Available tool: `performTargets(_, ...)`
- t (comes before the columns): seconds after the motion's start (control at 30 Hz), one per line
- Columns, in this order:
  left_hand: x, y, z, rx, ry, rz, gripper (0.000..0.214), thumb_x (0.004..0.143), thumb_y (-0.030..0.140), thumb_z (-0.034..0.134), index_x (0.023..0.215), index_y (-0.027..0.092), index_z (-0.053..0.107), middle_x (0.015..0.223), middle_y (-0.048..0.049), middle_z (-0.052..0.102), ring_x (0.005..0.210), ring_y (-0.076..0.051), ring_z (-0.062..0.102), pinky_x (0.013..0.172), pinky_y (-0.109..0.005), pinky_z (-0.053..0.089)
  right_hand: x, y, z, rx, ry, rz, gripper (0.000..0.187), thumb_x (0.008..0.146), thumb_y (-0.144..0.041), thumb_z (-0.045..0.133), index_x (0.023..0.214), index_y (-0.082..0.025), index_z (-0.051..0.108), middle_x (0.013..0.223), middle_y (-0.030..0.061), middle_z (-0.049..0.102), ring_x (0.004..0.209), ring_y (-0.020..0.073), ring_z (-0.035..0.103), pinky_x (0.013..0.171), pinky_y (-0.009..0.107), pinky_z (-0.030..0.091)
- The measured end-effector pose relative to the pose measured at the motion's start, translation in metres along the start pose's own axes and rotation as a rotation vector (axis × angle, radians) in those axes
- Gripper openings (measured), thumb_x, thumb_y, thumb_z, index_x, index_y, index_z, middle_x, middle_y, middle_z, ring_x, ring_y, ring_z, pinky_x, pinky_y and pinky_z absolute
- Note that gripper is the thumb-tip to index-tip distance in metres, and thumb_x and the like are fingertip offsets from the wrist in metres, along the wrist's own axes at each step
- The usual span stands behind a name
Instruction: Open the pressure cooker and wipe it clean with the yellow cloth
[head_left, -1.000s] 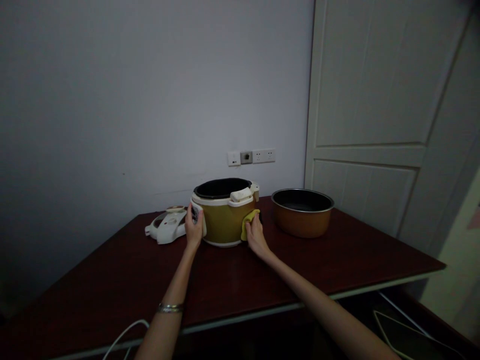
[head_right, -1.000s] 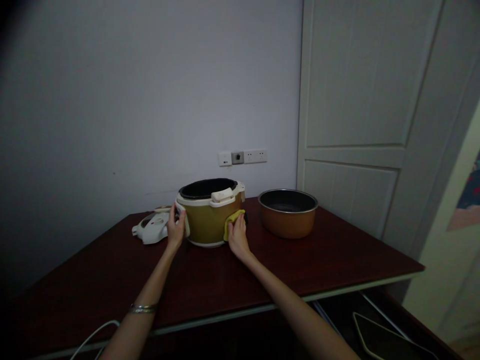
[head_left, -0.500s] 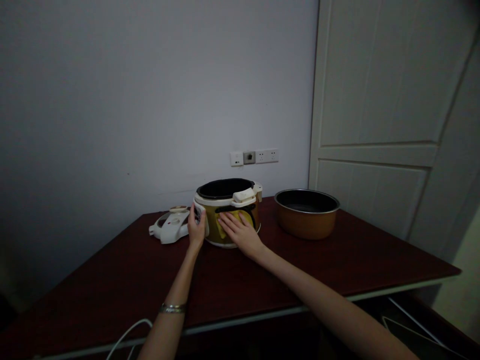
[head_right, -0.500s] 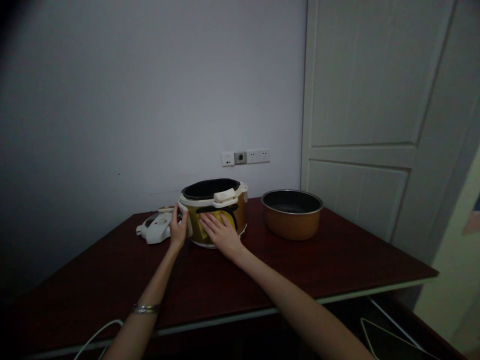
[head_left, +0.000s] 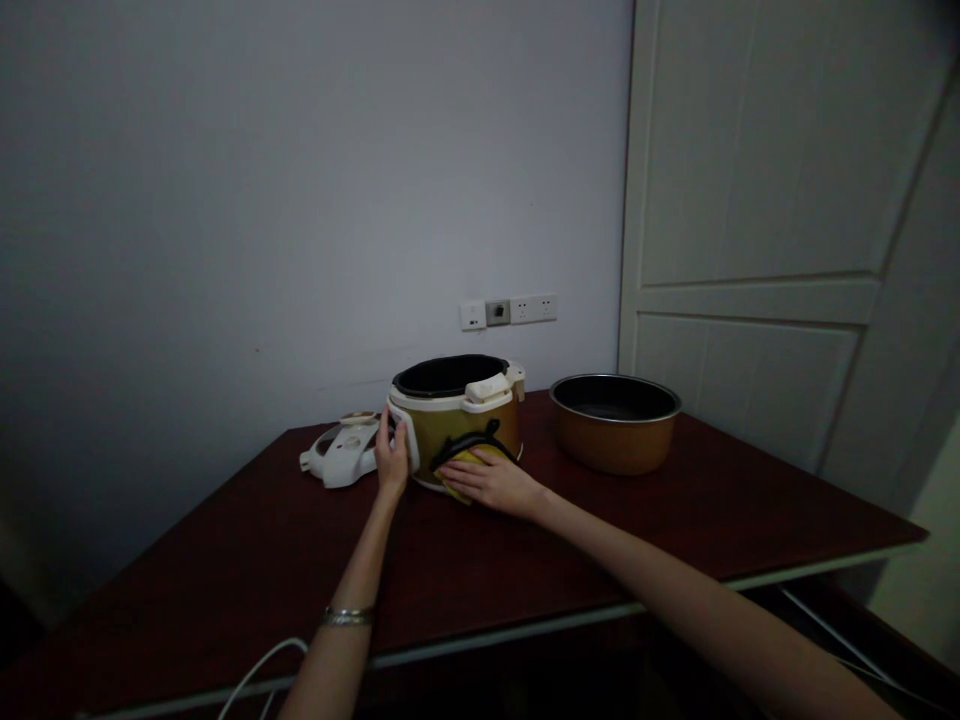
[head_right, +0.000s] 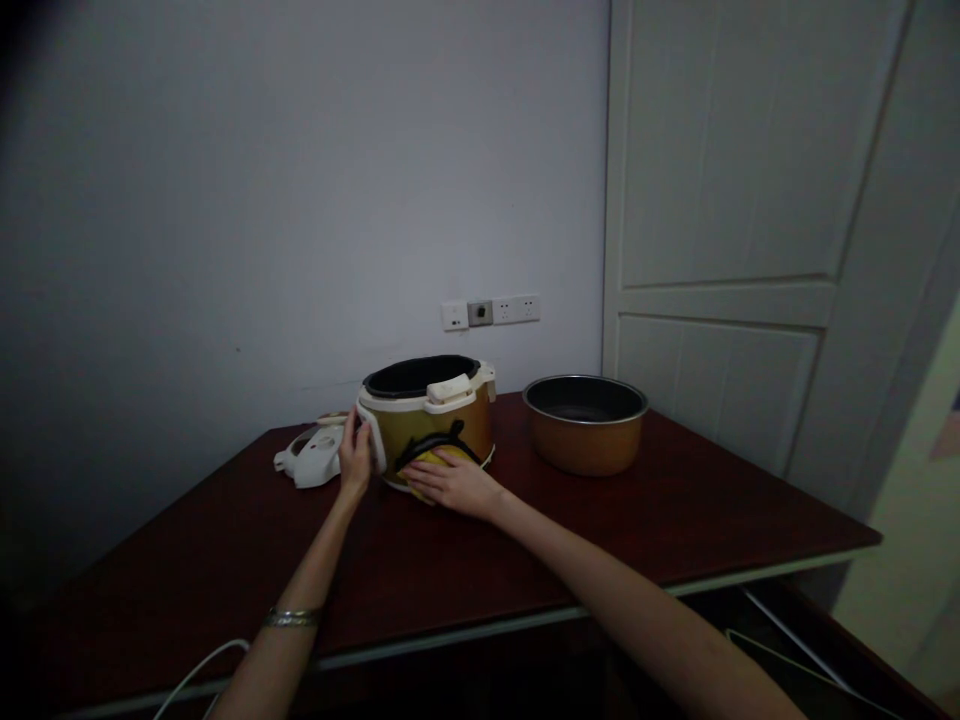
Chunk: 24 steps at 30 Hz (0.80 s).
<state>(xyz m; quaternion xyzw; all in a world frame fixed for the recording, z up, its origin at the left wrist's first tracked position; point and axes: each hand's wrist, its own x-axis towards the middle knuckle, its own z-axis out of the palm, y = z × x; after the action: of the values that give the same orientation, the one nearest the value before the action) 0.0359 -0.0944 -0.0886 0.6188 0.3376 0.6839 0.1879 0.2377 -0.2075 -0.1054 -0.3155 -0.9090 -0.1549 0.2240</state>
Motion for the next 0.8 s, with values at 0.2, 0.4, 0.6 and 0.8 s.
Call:
performTargets(0.2, 0.000, 0.000, 0.001, -0.018, 0.013, -0.014, 0.053, 0.088, 0.040, 0.046, 0.136, 0.018, 0.044, 0.143, -0.0099, 0.043, 0.133, -0.022, 0.036, 0.111, -0.036, 0.025, -0.024, 0.017, -0.016, 0.124, -0.012, 0.034, 0.051, 0.090, -0.008, 0.040, 0.134, -0.035, 0.043, 0.141, -0.0089, 0.041, 0.131, 0.0121, 0.038, 0.114, 0.040, 0.021)
performTargets(0.4, 0.002, -0.003, 0.001, -0.034, 0.013, -0.006, 0.053, 0.089, 0.041, 0.045, 0.136, 0.017, 0.044, 0.143, -0.0100, 0.043, 0.133, -0.021, 0.036, 0.111, -0.034, 0.025, 0.026, 0.003, -0.029, -0.140, 0.069, 0.063, 0.057, 0.091, -0.005, 0.037, 0.143, -0.028, 0.031, 0.149, -0.0024, 0.027, 0.138, 0.0142, 0.023, 0.115, 0.043, 0.016)
performTargets(0.6, 0.001, -0.003, 0.001, -0.032, 0.007, -0.002, 0.054, 0.089, 0.040, 0.044, 0.136, 0.013, 0.044, 0.142, -0.0128, 0.043, 0.133, -0.021, 0.037, 0.110, -0.033, 0.025, 0.046, -0.004, -0.006, -0.301, 0.157, 0.066, 0.050, 0.093, -0.010, 0.035, 0.142, -0.021, 0.033, 0.150, 0.0042, 0.028, 0.139, 0.0168, 0.022, 0.112, 0.045, 0.023)
performTargets(0.8, 0.002, -0.003, 0.000, -0.026, 0.009, -0.013, 0.054, 0.089, 0.041, 0.044, 0.135, 0.014, 0.045, 0.143, -0.0118, 0.043, 0.133, -0.021, 0.036, 0.110, -0.032, 0.025, 0.017, 0.003, 0.032, -0.484, 0.054, -0.176, 0.038, 0.095, -0.015, 0.036, 0.131, -0.014, 0.049, 0.143, 0.0052, 0.042, 0.132, 0.0151, 0.036, 0.105, 0.037, 0.035)
